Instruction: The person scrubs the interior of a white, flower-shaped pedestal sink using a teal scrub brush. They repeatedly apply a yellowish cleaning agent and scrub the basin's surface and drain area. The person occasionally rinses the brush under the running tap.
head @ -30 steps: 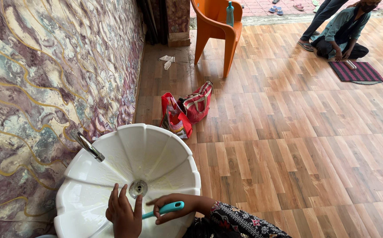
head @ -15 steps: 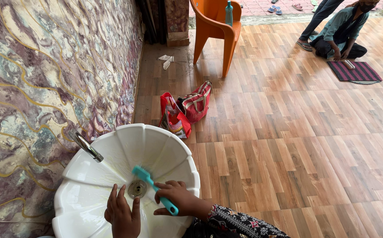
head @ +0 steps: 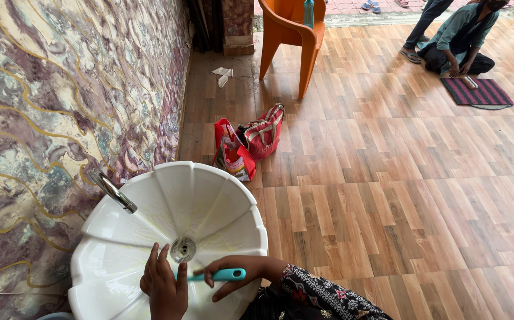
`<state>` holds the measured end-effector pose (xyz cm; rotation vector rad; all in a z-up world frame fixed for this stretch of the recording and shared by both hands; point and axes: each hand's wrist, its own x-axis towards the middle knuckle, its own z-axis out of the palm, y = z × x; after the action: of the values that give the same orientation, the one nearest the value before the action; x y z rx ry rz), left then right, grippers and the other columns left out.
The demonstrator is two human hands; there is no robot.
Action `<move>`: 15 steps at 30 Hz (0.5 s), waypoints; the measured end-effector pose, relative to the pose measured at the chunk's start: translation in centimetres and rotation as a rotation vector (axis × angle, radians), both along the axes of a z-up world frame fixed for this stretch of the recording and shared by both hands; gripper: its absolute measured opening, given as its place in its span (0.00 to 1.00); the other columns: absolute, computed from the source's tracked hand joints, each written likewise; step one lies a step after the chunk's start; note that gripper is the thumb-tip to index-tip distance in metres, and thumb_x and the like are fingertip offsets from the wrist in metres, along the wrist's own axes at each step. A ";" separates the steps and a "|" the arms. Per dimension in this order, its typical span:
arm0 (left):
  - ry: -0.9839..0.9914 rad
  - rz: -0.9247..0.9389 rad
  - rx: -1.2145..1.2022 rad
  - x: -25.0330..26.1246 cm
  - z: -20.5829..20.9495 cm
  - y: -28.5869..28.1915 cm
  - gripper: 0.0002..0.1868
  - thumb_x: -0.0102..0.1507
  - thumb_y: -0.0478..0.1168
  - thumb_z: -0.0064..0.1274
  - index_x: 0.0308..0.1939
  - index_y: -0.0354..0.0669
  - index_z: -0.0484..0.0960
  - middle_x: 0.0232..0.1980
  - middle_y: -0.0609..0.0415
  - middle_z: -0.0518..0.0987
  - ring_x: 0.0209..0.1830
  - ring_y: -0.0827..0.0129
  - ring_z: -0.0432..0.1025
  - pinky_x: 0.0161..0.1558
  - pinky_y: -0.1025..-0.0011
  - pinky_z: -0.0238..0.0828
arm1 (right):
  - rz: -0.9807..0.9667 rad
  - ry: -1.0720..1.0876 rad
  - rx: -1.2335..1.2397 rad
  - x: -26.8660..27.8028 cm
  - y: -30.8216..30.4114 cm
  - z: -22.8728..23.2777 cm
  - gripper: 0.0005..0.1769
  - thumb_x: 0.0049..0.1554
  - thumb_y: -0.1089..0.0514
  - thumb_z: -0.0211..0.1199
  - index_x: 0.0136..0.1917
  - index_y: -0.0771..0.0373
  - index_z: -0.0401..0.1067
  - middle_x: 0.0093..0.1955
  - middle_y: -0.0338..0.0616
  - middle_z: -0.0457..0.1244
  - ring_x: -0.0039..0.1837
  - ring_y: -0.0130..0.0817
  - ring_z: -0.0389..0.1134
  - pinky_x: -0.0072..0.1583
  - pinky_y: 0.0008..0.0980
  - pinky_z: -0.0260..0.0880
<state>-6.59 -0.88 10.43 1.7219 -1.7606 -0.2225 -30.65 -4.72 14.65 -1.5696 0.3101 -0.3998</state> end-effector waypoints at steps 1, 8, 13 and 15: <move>-0.015 0.002 0.000 0.0 0.0 0.0 0.36 0.69 0.62 0.34 0.74 0.46 0.60 0.79 0.41 0.55 0.78 0.48 0.52 0.68 0.42 0.41 | -0.018 0.001 -0.017 0.1 0.1 -0.3 0.16 0.60 0.45 0.71 0.49 0.55 0.70 0.63 0.53 0.67 0.82 0.45 0.58 0.74 0.47 0.61; -0.044 -0.016 0.003 -0.1 0.0 0.0 0.35 0.69 0.62 0.33 0.74 0.45 0.61 0.79 0.42 0.56 0.76 0.49 0.54 0.69 0.43 0.41 | -0.356 0.307 -0.419 0.0 0.6 0.9 0.16 0.52 0.48 0.75 0.48 0.56 0.73 0.72 0.57 0.63 0.65 0.49 0.68 0.62 0.45 0.64; -0.033 -0.029 0.037 -0.1 0.5 0.1 0.34 0.70 0.62 0.32 0.73 0.46 0.60 0.78 0.43 0.57 0.76 0.50 0.54 0.70 0.44 0.40 | -0.104 0.145 -0.042 0.2 0.4 0.6 0.17 0.58 0.42 0.72 0.49 0.55 0.75 0.62 0.63 0.66 0.71 0.57 0.64 0.70 0.47 0.61; -0.039 -0.024 0.054 -0.1 0.6 0.1 0.35 0.70 0.62 0.32 0.74 0.46 0.60 0.78 0.43 0.58 0.77 0.49 0.53 0.70 0.45 0.39 | -0.351 0.191 -0.482 0.1 1.3 0.9 0.11 0.58 0.49 0.73 0.49 0.56 0.78 0.74 0.56 0.64 0.75 0.52 0.61 0.68 0.47 0.55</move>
<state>-6.72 -0.78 11.04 1.7542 -1.8196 -0.2510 -30.51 -3.46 15.54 -2.0367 0.6808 -0.6315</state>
